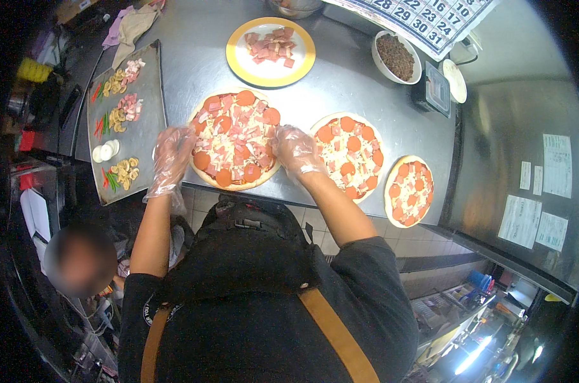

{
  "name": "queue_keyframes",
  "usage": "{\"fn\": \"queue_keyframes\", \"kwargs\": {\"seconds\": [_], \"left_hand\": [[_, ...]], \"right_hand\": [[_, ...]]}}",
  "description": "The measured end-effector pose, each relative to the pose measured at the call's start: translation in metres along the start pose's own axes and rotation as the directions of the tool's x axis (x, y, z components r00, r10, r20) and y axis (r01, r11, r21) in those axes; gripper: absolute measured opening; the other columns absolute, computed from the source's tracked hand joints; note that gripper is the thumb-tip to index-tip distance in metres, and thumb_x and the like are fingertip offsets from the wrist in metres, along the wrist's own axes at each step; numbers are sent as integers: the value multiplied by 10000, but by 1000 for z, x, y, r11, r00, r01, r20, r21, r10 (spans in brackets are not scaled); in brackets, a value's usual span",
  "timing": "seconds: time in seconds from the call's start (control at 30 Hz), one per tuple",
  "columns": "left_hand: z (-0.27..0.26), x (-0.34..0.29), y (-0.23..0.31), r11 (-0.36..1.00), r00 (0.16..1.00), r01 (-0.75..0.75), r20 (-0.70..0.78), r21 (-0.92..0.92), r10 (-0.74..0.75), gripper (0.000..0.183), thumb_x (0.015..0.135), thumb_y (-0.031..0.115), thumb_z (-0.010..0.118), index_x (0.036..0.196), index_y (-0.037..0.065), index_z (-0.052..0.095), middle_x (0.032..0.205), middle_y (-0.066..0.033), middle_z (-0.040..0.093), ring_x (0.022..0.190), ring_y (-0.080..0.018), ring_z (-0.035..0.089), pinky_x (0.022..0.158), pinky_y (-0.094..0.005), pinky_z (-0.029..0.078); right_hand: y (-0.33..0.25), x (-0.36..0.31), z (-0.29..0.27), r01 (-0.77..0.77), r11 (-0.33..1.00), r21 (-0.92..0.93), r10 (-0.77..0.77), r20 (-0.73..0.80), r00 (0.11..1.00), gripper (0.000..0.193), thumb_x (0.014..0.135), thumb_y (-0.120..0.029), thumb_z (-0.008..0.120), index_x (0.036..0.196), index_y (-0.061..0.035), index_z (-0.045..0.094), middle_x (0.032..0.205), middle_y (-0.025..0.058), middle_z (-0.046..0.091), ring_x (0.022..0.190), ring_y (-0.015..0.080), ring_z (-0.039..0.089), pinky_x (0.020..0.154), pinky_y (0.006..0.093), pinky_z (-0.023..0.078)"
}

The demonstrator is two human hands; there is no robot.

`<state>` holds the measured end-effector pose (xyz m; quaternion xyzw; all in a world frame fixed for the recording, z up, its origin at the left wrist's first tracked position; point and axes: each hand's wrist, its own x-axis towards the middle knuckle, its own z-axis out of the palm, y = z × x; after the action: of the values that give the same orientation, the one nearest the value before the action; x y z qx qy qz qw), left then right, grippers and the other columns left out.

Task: The person assembles three pizzas on a stainless steel counter. They place pepperoni slices and shredded cheese onto pizza bases that already have sauce. The person wears disposable gloves and handles the toppings by hand.

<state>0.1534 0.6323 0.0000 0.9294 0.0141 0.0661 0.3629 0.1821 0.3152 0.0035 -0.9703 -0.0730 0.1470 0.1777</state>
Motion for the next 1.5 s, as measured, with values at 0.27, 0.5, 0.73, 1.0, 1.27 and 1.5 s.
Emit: {"fn": "queue_keyframes", "kwargs": {"seconds": [0.27,0.5,0.73,1.0,1.27,1.5], "left_hand": [[-10,-21,0,995,995,97,5,-6,-97,271,988,263,717,1104,38,811,1118,-178,740,1126,-380,657,1019,-485,506],[-17,-24,9,997,997,75,-3,-35,-75,223,981,216,714,1093,51,814,1094,-176,746,1099,-386,665,1010,-482,512],[-19,-37,-6,997,997,72,-27,-34,-73,209,991,217,708,1063,33,777,1099,-158,727,1100,-372,651,1005,-485,499],[-23,-45,-17,997,995,63,-70,-43,-66,211,991,221,713,1052,33,785,1111,-153,735,1115,-364,650,1014,-485,496],[-22,-41,-9,998,997,41,-65,-51,-44,203,985,209,723,1051,28,783,1088,-161,736,1099,-366,657,1003,-482,502],[-27,-44,-13,997,995,53,-85,-47,-57,166,961,164,733,1032,22,781,1088,-167,742,1074,-373,671,987,-477,518]], "right_hand": [[-26,-16,-2,203,979,-10,-201,-196,960,215,1027,-256,665,990,-65,756,954,160,714,933,376,706,831,500,566],[-44,26,7,396,903,-167,-411,-68,909,200,1021,-240,653,1022,-71,761,989,169,700,960,364,706,830,494,572],[-40,41,1,549,808,-214,-552,55,832,234,1035,-245,608,1038,-48,733,1060,167,719,1062,363,693,912,495,556],[-32,41,-14,261,958,122,-269,50,962,290,1034,-318,630,1053,-40,712,1106,213,705,1105,425,671,973,509,542],[-39,47,18,537,748,-389,-582,4,813,242,981,-295,703,1036,-67,760,994,118,717,957,321,715,848,473,579],[-25,44,-12,40,850,526,-121,121,985,209,994,-223,676,1066,-41,749,938,123,741,901,254,714,832,400,583]]}}
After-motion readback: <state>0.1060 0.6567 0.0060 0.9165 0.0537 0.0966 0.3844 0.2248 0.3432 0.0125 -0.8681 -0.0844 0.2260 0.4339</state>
